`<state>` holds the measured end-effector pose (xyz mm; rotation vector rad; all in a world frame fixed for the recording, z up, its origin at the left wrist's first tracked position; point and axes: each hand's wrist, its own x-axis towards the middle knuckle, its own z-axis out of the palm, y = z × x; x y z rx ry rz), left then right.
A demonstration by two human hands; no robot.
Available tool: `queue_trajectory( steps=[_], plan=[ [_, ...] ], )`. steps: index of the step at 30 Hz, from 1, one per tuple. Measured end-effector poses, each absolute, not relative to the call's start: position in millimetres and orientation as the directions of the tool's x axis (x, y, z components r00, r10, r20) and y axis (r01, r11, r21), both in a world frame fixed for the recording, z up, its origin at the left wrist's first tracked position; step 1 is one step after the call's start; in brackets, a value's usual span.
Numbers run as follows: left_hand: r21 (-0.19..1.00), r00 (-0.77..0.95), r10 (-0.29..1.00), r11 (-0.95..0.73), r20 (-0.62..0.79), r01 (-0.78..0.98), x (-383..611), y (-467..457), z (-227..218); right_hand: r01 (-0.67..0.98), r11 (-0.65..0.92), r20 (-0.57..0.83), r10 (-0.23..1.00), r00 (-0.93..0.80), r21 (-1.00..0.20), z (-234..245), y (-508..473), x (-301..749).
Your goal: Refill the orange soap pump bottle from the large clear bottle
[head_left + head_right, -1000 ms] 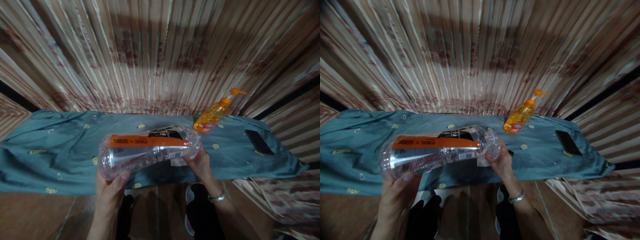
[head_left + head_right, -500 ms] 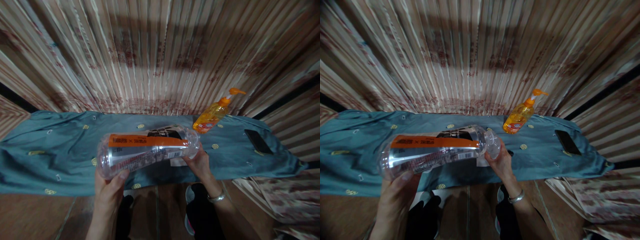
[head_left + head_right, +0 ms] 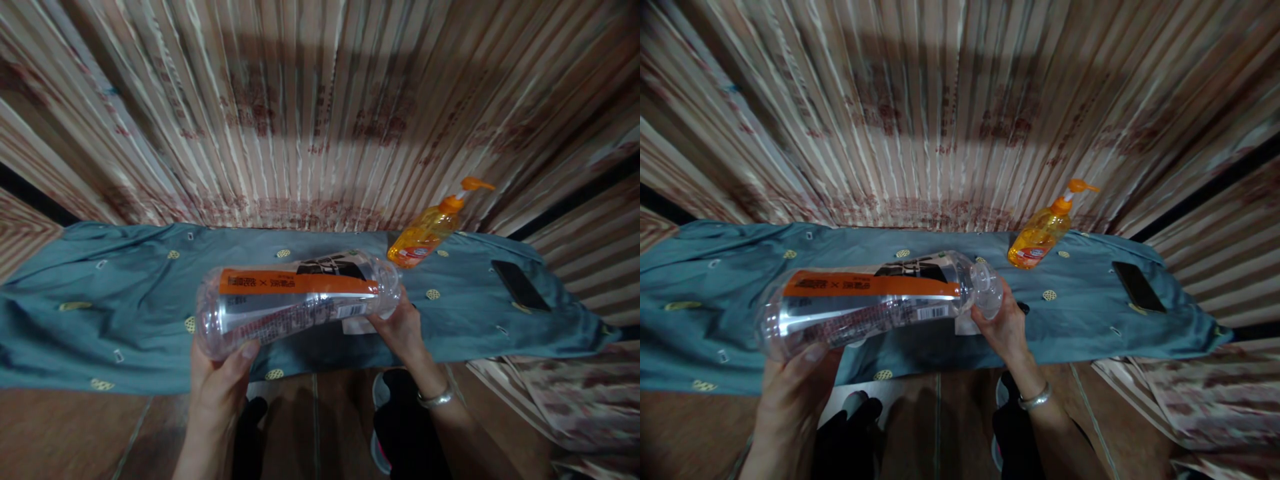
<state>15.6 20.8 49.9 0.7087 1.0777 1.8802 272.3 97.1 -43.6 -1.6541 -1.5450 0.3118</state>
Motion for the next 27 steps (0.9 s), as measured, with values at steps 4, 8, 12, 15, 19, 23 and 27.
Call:
queue_trajectory(
  steps=[4, 8, 12, 15, 19, 23, 27],
  plan=[
    [0.881, -0.484, 0.874, -0.266, 0.05, -0.391, 17, 19, 52, 0.704, 0.124, 0.367, 0.908, 0.203, -0.699, -45, 97, 273],
    [0.887, -0.478, 0.877, -0.25, 0.038, -0.388, 18, 18, 53, 0.705, 0.131, 0.363, 0.912, 0.19, -0.697, -46, 96, 275],
    [0.872, -0.501, 0.859, -0.324, 0.107, -0.368, 11, 23, 40, 0.714, 0.129, 0.366, 0.911, 0.188, -0.688, -47, 96, 276],
    [0.862, -0.487, 0.862, -0.351, 0.145, -0.365, 2, 27, 28, 0.703, 0.132, 0.365, 0.911, 0.193, -0.699, -45, 95, 276],
    [0.866, -0.449, 0.881, -0.334, 0.147, -0.372, 1, 25, 28, 0.688, 0.116, 0.344, 0.917, 0.203, -0.717, -42, 95, 274],
    [0.876, -0.469, 0.88, -0.281, 0.073, -0.391, 12, 20, 44, 0.683, 0.096, 0.325, 0.921, 0.216, -0.724, -39, 95, 273],
    [0.869, -0.467, 0.881, -0.291, 0.081, -0.399, 20, 21, 56, 0.692, 0.05, 0.273, 0.937, 0.217, -0.72, -32, 91, 271]
  ],
)
